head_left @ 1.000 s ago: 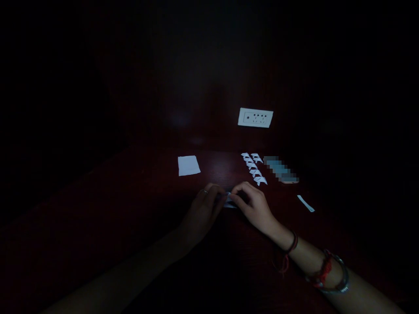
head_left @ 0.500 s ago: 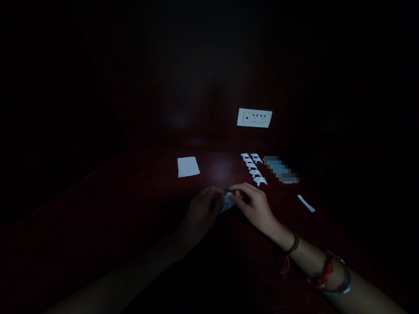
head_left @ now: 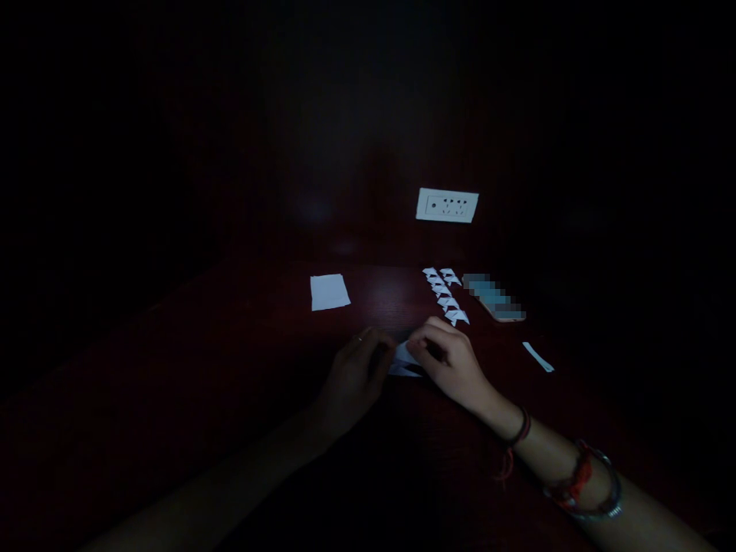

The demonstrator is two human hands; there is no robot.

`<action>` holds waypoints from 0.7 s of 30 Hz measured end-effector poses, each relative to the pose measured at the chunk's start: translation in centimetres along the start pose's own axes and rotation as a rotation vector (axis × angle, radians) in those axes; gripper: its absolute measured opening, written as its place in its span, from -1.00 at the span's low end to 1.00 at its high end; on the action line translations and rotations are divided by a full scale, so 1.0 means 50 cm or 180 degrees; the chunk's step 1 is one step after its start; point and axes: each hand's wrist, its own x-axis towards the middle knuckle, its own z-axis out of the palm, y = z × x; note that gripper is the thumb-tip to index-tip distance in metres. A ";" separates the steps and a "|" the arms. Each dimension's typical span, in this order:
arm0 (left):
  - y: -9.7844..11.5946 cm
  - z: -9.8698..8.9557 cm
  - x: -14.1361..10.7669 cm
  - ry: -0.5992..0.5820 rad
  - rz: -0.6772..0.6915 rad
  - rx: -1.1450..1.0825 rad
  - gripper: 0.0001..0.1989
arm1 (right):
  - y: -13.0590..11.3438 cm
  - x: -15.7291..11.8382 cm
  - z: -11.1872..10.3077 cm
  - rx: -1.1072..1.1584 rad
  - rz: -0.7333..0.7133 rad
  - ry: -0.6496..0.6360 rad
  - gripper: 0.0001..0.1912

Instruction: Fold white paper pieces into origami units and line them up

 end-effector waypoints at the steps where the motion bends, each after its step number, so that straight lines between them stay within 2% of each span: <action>1: 0.002 -0.001 0.000 -0.0012 -0.0030 -0.0039 -0.91 | 0.001 0.001 0.000 0.0056 0.0023 -0.0010 -0.87; 5: 0.001 -0.004 0.002 -0.0092 -0.0249 -0.0244 -0.93 | 0.014 0.002 0.006 0.0375 0.0140 -0.0076 -0.87; 8: -0.007 -0.005 0.004 -0.0202 -0.0500 -0.0694 -0.93 | 0.030 0.001 0.013 0.0594 0.0297 -0.0054 -0.87; 13: -0.029 0.002 0.008 -0.0441 -0.0597 -0.1481 -0.75 | 0.053 0.000 0.025 0.0750 0.0704 0.0016 -0.82; 15: -0.038 0.007 0.009 -0.0488 -0.0611 -0.1494 -0.69 | 0.058 -0.001 0.027 0.0751 0.0757 -0.0032 -0.82; 21: -0.050 0.011 0.010 -0.0414 -0.0714 -0.1159 -0.71 | 0.064 -0.001 0.028 0.1007 0.0872 -0.0156 -0.86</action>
